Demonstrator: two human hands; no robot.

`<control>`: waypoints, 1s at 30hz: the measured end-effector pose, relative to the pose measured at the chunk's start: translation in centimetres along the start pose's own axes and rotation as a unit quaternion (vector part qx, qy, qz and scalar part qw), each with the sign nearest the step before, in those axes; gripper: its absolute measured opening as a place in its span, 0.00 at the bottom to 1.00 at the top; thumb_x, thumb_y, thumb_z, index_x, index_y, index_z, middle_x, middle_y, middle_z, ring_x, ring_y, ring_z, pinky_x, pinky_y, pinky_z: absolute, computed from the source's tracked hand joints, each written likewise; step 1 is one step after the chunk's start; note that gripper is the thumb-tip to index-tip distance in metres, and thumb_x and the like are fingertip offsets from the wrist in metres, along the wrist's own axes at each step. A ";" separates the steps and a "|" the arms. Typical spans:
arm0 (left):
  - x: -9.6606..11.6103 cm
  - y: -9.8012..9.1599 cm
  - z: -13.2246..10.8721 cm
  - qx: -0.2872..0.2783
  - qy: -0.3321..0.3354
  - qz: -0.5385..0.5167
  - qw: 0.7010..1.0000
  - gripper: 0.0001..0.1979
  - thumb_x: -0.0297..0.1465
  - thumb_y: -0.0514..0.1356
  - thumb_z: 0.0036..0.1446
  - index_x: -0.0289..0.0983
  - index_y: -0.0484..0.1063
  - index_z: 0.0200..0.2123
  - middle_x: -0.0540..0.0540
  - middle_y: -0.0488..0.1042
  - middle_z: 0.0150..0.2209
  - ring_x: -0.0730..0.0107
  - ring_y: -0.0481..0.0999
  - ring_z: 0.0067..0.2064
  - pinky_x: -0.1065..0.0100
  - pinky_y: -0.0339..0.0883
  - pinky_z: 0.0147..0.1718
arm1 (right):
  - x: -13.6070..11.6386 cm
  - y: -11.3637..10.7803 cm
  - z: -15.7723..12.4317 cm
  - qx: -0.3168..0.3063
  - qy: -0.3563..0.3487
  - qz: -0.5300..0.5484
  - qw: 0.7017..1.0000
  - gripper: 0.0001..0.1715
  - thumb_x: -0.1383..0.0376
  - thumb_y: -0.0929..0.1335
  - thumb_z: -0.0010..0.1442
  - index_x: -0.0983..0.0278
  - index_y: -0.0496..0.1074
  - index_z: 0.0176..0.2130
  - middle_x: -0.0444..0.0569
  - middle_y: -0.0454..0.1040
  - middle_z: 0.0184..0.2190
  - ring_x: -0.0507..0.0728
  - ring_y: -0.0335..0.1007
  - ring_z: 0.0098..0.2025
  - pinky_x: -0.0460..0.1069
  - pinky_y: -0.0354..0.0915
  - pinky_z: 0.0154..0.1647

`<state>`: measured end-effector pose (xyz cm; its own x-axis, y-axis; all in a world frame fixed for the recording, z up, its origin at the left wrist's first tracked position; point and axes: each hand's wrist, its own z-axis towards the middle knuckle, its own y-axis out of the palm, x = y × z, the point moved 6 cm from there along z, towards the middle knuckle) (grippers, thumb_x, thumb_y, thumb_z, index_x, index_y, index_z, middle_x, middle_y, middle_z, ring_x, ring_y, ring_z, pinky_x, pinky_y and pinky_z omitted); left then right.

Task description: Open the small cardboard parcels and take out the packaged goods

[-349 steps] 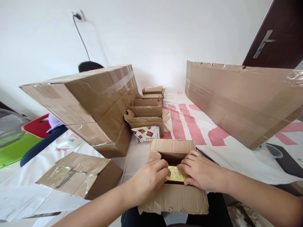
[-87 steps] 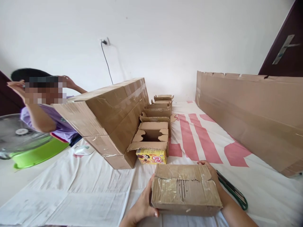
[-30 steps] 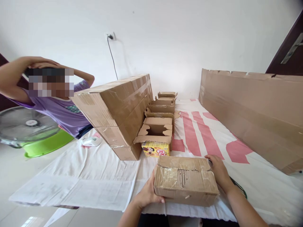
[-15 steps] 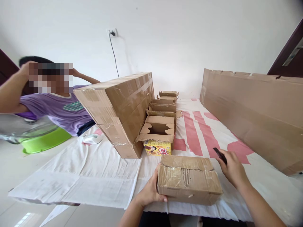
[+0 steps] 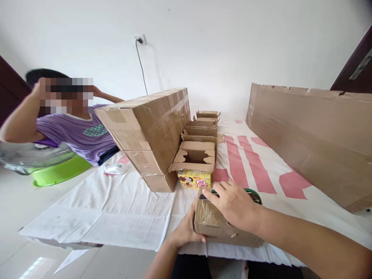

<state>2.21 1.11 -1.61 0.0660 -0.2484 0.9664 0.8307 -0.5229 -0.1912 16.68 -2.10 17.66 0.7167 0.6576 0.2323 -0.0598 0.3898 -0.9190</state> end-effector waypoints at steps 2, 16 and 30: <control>-0.1 -0.1 0.0 0.005 -0.001 0.009 1.000 0.71 0.59 0.71 0.31 0.38 0.38 0.71 0.34 0.44 0.71 0.38 0.42 0.71 0.44 0.35 0.68 | -0.5 -0.1 0.5 -0.011 -0.009 -0.013 1.000 0.19 0.75 0.61 0.64 0.69 0.71 0.53 0.56 0.76 0.37 0.60 0.70 0.36 0.54 0.63 0.34; 0.1 0.2 0.1 -0.010 -0.007 -0.029 0.999 0.73 0.59 0.71 0.31 0.39 0.33 0.71 0.32 0.45 0.71 0.36 0.45 0.70 0.43 0.38 0.67 | 1.5 0.1 -2.7 -0.085 -0.040 -0.054 0.994 0.11 0.74 0.65 0.61 0.66 0.74 0.42 0.50 0.75 0.32 0.59 0.70 0.33 0.53 0.57 0.32; -0.7 -0.2 -0.3 0.006 -0.036 -0.013 0.999 0.72 0.58 0.72 0.30 0.38 0.38 0.71 0.32 0.53 0.68 0.35 0.49 0.69 0.43 0.41 0.67 | 4.6 -1.1 -6.6 -0.142 -0.015 -0.064 0.988 0.12 0.75 0.67 0.58 0.62 0.77 0.40 0.48 0.75 0.30 0.58 0.70 0.33 0.52 0.57 0.32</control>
<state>1.84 1.14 -2.26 0.0838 -0.1756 0.9809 0.8392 -0.5184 -0.1645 24.64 -3.80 17.64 0.6851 0.6343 0.3582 0.2314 0.2767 -0.9327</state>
